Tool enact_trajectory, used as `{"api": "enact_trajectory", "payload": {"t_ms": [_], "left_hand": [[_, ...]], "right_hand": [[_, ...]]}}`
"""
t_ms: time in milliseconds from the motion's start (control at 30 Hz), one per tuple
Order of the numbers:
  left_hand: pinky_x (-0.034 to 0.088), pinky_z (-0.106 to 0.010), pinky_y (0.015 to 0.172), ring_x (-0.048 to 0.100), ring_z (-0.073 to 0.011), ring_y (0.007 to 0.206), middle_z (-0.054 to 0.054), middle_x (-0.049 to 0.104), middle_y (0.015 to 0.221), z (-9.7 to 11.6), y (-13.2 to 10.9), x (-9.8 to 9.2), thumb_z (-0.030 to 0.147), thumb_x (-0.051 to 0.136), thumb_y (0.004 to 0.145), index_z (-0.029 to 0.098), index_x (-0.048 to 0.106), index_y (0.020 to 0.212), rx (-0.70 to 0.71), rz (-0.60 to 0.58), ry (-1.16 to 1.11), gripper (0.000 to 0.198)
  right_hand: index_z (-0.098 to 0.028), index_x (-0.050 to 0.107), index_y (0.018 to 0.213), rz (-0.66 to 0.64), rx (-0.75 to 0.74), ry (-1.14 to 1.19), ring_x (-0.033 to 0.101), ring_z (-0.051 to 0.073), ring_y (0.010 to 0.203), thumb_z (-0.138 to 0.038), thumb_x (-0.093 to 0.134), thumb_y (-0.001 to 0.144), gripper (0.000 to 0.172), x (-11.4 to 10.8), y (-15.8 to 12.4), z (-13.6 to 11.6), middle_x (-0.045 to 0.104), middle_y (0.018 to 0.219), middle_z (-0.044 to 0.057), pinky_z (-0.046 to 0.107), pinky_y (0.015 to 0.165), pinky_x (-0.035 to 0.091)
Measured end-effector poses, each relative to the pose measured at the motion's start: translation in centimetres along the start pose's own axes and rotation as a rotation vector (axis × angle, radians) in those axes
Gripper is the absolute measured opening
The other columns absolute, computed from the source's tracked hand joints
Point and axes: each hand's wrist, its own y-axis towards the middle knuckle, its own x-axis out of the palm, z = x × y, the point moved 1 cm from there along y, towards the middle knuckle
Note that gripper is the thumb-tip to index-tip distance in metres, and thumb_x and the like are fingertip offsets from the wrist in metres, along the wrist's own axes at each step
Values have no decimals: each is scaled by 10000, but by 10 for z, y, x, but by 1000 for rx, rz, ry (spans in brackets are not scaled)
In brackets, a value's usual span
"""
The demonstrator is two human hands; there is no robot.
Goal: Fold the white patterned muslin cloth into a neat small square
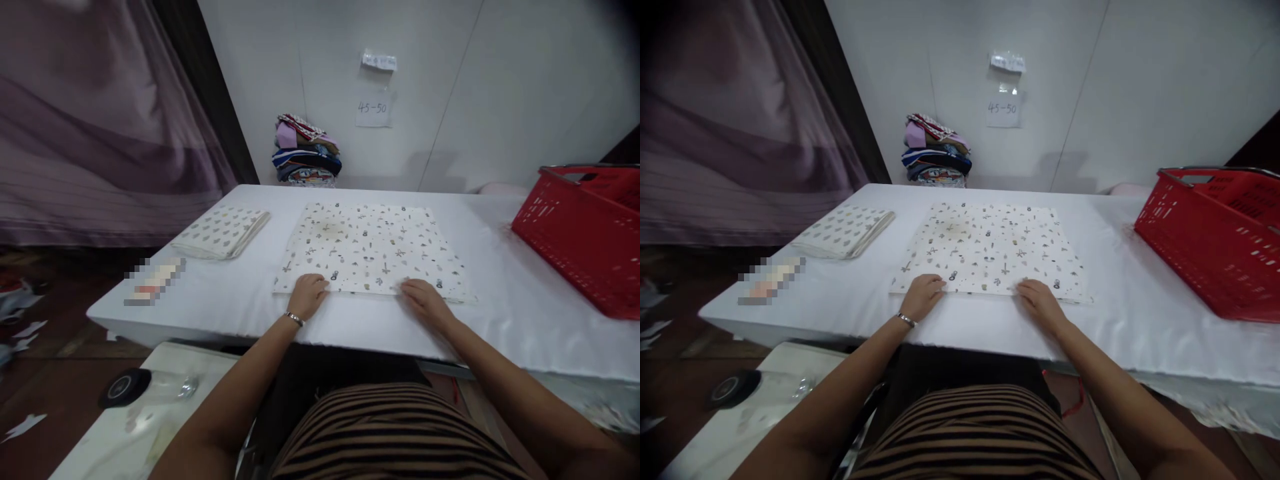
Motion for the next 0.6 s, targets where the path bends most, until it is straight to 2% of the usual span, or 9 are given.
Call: {"api": "enact_trajectory", "payload": {"t_ms": [133,267,367,600], "left_hand": [[432,-368,862,551,-197,934,-53,650,982,-3,-1,4,251,539,859,208,683,936,-22,-34,-11,169],[415,-366,914,560,-174,914,-31,659,953,-8,-4,3,269,467,905,216,678,932,-24,-15,-48,219],[421,-360,899,559,-172,902,-31,662,941,-7,-3,3,261,439,917,213,675,929,-50,-21,-64,241],[420,-360,873,545,-183,909,-47,649,960,-4,-4,4,248,446,908,199,663,944,-63,-28,-46,226]], "right_hand": [[-232,685,1048,-44,-133,59,560,247,1008,-334,406,918,324,19,26,-31,658,1064,93,449,899,434],[-236,690,1047,-79,-203,62,553,241,995,-335,410,928,320,34,43,-45,656,1058,87,422,873,440],[-226,690,1044,-92,-246,56,548,236,983,-334,418,930,315,44,53,-54,653,1055,87,404,862,441],[-201,705,962,-72,-212,86,549,224,923,-284,428,918,293,53,65,-67,657,990,86,372,824,452]]}}
